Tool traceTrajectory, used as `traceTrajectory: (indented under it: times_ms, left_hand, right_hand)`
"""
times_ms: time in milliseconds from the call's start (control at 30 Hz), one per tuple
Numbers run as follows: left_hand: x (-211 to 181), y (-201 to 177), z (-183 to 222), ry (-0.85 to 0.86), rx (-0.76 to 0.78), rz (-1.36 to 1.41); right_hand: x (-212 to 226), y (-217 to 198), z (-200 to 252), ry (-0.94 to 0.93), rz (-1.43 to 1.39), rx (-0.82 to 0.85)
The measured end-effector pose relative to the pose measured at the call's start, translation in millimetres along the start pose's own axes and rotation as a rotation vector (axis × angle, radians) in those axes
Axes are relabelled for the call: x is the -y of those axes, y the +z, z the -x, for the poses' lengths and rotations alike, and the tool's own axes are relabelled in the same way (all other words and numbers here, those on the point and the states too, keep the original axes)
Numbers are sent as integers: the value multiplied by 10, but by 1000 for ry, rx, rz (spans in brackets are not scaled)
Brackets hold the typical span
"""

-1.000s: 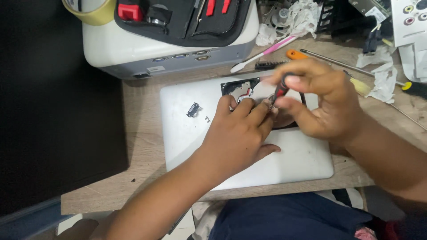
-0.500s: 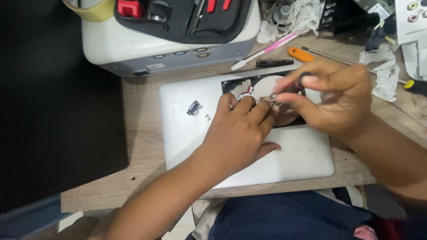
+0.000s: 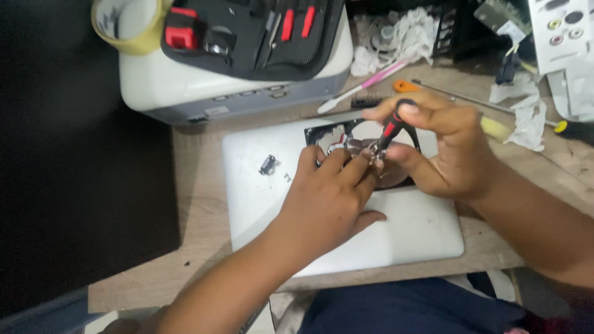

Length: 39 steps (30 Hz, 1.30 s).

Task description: Disassembling a hard drive by removing screws and the central spindle hub using a precision screwdriver

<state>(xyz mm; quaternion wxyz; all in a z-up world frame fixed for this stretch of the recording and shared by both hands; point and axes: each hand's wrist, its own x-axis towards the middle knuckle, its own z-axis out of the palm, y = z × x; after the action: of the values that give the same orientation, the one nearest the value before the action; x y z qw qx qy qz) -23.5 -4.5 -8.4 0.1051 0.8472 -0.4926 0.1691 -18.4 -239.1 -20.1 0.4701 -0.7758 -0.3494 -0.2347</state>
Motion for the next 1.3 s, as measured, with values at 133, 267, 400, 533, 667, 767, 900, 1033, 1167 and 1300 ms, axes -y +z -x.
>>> traceTrajectory:
  times_ms: [133, 267, 400, 533, 667, 767, 900, 1033, 1167, 1300]
  left_hand:
    - [-3, -13, 15, -6, 27, -8]
    - [16, -19, 7, 2, 28, -14]
    - [29, -10, 12, -10, 26, 11]
    - [49, 22, 17, -5, 12, 40]
    - [69, 10, 10, 11, -9, 18]
    - [63, -13, 5, 17, -27, 2]
    - [72, -31, -14, 11, -41, 21]
    - [54, -21, -6, 4, -36, 16]
    - [48, -18, -5, 5, -44, 14]
    - [40, -5, 7, 6, -39, -9]
  right_hand:
    - [-6, -50, 4, 60, -151, 54]
    - [-80, -38, 115, 21, 134, -128]
    - [-38, -30, 57, 76, -143, 73]
    - [-154, -16, 200, -22, 128, -142]
    - [-140, -15, 116, 48, -123, 41]
    - [-94, 44, 127, -27, -22, 11]
    - [-88, 51, 123, -43, -44, 18]
    - [-84, 52, 119, -22, -69, -40]
    - [-80, 44, 101, -39, -89, -60]
    - [-92, -43, 87, -74, -57, 0]
